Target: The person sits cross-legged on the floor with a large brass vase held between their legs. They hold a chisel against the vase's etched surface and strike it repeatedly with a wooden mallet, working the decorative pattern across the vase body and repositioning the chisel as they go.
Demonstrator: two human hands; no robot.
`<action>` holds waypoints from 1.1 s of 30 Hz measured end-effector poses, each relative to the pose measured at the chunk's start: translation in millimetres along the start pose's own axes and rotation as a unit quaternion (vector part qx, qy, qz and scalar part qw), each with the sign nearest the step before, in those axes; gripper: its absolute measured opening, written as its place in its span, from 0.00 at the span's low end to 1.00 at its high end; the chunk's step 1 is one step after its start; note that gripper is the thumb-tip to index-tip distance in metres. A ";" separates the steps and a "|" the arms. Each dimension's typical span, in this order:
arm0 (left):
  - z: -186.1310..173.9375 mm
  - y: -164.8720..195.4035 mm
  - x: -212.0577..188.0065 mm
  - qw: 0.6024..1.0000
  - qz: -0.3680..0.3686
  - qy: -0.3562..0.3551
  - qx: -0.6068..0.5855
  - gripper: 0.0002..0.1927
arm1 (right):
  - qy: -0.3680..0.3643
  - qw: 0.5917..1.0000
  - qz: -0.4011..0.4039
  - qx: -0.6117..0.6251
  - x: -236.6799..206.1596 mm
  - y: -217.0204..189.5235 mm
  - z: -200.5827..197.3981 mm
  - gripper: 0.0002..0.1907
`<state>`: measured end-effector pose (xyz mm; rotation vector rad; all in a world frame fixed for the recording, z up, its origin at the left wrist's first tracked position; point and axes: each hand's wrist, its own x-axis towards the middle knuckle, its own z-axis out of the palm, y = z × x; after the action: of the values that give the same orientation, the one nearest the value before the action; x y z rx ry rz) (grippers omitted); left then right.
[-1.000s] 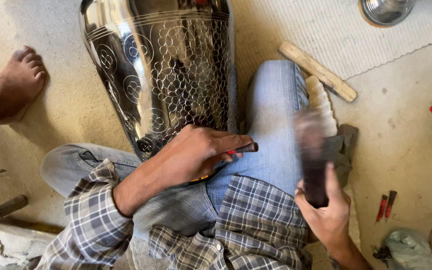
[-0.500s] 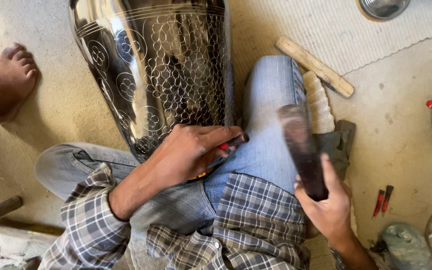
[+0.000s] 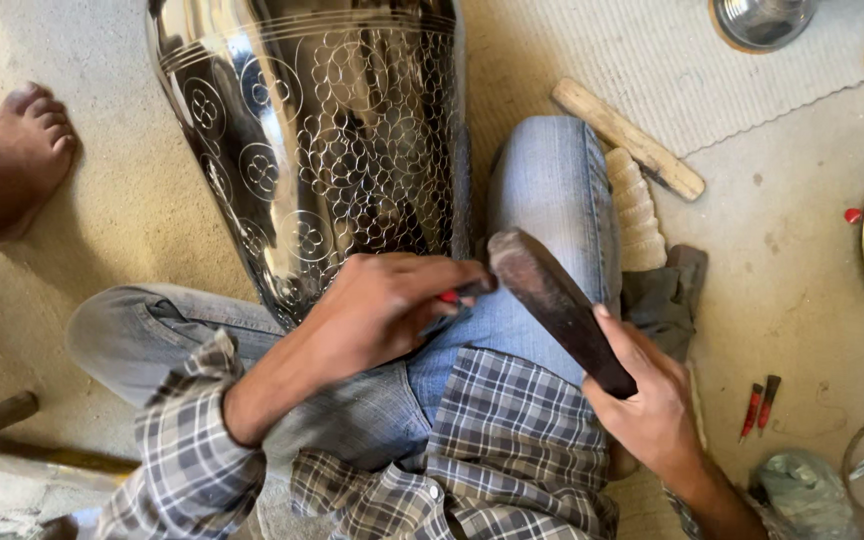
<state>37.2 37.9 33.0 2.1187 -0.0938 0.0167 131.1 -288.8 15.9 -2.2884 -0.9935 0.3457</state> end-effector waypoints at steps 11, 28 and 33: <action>-25.4 -5.7 -49.9 0.967 -0.082 0.208 -0.119 0.23 | 0.146 0.935 0.023 0.324 9.7 -13.5 11.8 0.20; 2.6 -44.7 -34.3 0.983 0.104 0.130 -0.072 0.26 | 0.111 0.965 -0.001 0.236 21.5 -14.4 -15.9 0.36; 0.2 -40.7 -26.2 0.983 0.136 0.111 -0.057 0.26 | 0.063 0.993 0.042 0.090 25.0 -11.1 -29.9 0.26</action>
<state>14.1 60.5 -3.0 1.9610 -0.2440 0.4005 155.5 -277.6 46.3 -2.1637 -0.7715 0.3076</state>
